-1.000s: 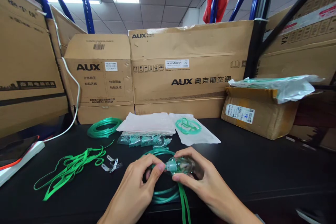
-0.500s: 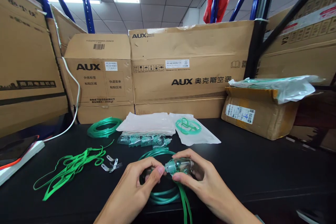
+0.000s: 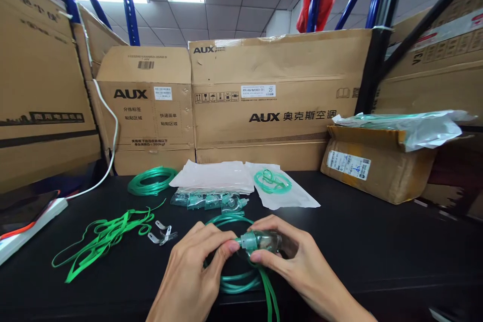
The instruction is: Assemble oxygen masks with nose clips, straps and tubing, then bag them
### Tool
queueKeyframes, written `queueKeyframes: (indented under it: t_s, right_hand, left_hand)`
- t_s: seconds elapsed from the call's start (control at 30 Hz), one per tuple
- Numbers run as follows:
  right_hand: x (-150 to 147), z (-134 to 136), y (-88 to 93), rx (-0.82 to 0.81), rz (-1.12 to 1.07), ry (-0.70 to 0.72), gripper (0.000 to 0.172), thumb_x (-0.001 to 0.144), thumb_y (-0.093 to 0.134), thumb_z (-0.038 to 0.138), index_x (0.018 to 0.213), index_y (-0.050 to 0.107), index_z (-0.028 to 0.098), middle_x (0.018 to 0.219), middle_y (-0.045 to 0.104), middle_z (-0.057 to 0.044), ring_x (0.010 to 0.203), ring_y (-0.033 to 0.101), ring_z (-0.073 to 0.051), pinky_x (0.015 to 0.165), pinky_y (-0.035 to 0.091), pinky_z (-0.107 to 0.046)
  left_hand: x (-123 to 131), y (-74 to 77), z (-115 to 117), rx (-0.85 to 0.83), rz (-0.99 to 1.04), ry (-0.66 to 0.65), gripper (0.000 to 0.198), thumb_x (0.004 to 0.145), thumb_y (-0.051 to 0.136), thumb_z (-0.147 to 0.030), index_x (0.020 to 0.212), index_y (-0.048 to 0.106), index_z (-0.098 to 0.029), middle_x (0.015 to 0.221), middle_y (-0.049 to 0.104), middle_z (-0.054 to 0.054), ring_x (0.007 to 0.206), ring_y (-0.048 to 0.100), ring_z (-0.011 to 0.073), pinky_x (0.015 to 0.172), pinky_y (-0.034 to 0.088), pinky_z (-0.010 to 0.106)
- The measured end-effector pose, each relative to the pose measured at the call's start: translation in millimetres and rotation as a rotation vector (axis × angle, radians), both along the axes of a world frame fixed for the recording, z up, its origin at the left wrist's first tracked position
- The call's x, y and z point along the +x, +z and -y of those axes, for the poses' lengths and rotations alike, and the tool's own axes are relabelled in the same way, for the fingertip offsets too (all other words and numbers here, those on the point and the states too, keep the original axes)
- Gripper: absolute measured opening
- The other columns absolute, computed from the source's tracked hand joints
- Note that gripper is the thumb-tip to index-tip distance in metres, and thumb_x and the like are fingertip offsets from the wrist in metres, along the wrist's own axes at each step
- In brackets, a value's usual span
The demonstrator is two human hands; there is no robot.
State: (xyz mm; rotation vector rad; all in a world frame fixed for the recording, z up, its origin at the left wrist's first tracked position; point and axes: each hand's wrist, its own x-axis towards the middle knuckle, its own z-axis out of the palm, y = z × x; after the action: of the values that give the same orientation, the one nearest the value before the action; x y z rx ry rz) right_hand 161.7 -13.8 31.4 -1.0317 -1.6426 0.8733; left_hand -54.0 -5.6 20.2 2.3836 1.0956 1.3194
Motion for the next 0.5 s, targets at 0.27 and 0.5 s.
queueKeyframes:
  t_s: [0.27,0.5]
  right_hand:
    - [-4.2,1.1,5.1,-0.121,-0.067,-0.007,0.037,0.071,0.090,0.045,0.089,0.071,0.019,0.069,0.061,0.006,0.057,0.054,-0.012,0.056,0.043,-0.025]
    - [-3.0,0.7,6.1,-0.172,-0.062,0.032,0.042,0.076,0.085,0.054,0.083,0.065,0.019,0.055,0.049,0.010,0.042,0.045,-0.008,0.044,0.032,-0.021]
  left_hand:
    - [2.2,1.2,-1.5,0.221,-0.065,-0.013,0.022,0.105,0.054,-0.015,0.111,0.074,-0.019,0.092,0.074,0.004,0.078,0.059,0.0203,0.071,0.049,0.032]
    - [7.3,-1.2,-2.5,0.280,-0.065,-0.014,0.024,0.104,0.050,-0.009,0.107,0.073,-0.015,0.090,0.074,0.006,0.077,0.058,0.0214,0.069,0.049,0.034]
